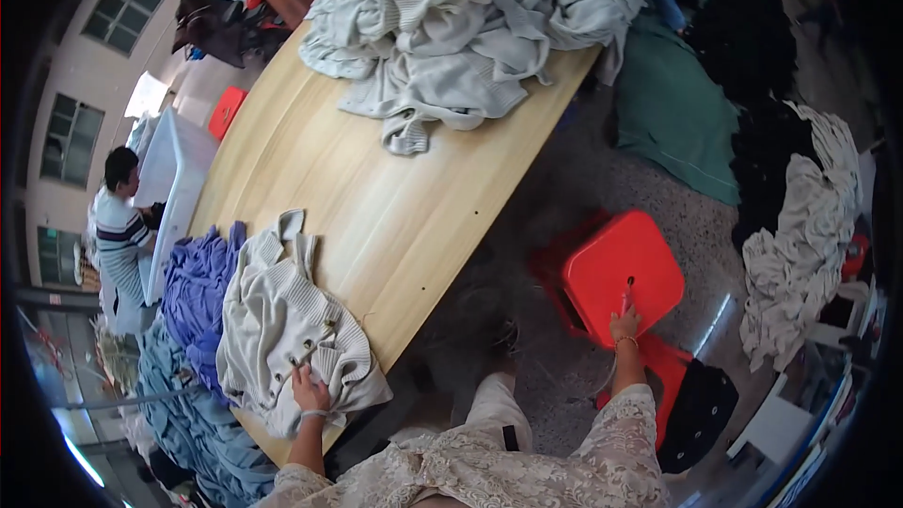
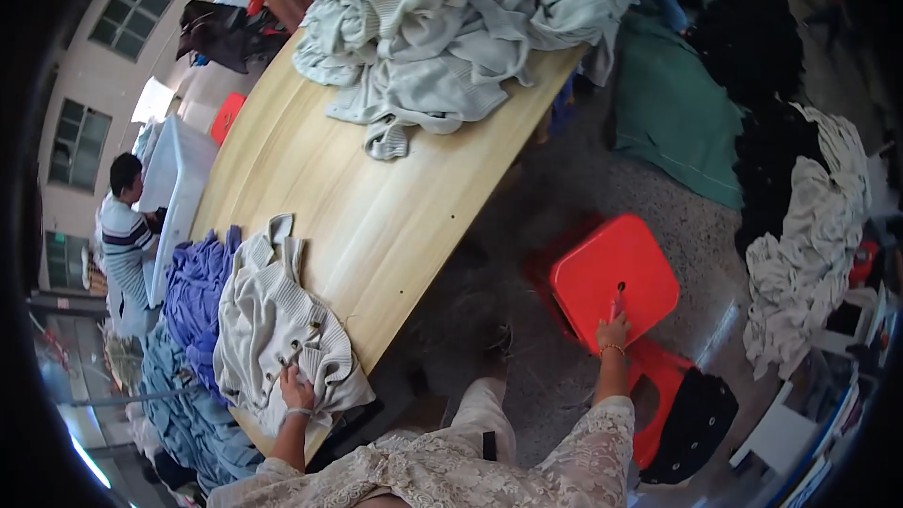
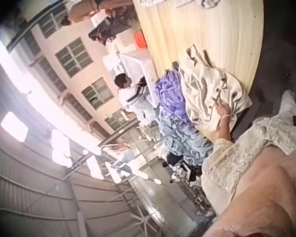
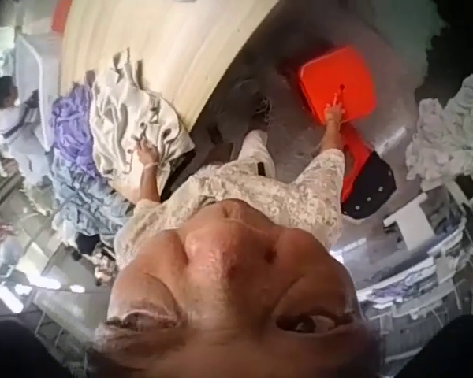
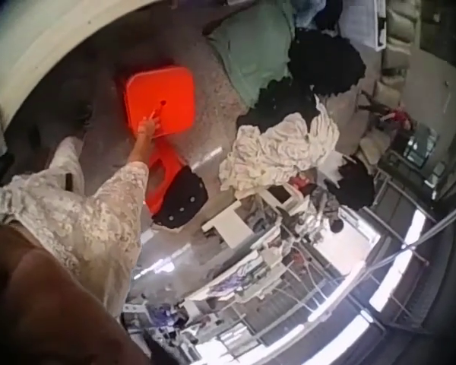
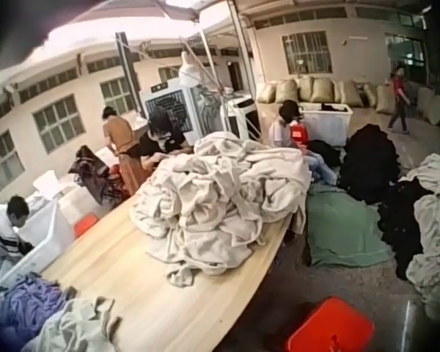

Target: Inspecting a knit sweater, trimming loose threads with scissors, and fastening the buttons on a workbench.

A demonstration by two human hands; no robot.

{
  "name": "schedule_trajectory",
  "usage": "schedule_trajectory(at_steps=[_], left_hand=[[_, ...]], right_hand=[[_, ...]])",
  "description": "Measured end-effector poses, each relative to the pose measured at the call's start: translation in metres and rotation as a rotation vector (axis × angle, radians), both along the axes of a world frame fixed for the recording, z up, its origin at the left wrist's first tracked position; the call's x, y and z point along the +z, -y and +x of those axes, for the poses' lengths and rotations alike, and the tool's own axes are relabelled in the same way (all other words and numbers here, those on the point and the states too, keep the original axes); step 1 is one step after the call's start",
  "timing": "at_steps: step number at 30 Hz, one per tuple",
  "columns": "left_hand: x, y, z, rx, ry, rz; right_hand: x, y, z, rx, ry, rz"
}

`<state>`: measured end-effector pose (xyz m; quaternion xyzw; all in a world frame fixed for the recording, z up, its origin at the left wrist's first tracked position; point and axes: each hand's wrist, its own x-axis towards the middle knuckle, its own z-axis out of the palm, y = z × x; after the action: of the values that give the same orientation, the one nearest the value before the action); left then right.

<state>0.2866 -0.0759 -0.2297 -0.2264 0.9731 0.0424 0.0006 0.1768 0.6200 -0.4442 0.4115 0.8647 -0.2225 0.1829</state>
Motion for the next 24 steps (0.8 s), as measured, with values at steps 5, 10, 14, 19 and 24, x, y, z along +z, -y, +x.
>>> schedule_trajectory(at_steps=[5,10,14,19,24], left_hand=[[-0.004,-0.007,0.02,-0.019,-0.041,-0.034],[0.013,-0.015,0.017,0.018,-0.175,0.09],[0.028,0.007,0.032,0.117,-0.281,0.031],[0.026,0.071,0.068,0.19,-0.295,-0.087],[0.013,0.145,0.1,0.219,-0.194,-0.213]], right_hand=[[0.071,0.016,-0.022,0.126,0.213,0.078],[0.077,0.027,-0.023,0.297,-0.256,0.204],[0.129,0.103,-0.06,0.547,-0.52,-0.106],[0.218,0.26,-0.098,0.88,-0.797,-0.417],[0.282,0.438,-0.096,1.289,-0.861,-0.567]])
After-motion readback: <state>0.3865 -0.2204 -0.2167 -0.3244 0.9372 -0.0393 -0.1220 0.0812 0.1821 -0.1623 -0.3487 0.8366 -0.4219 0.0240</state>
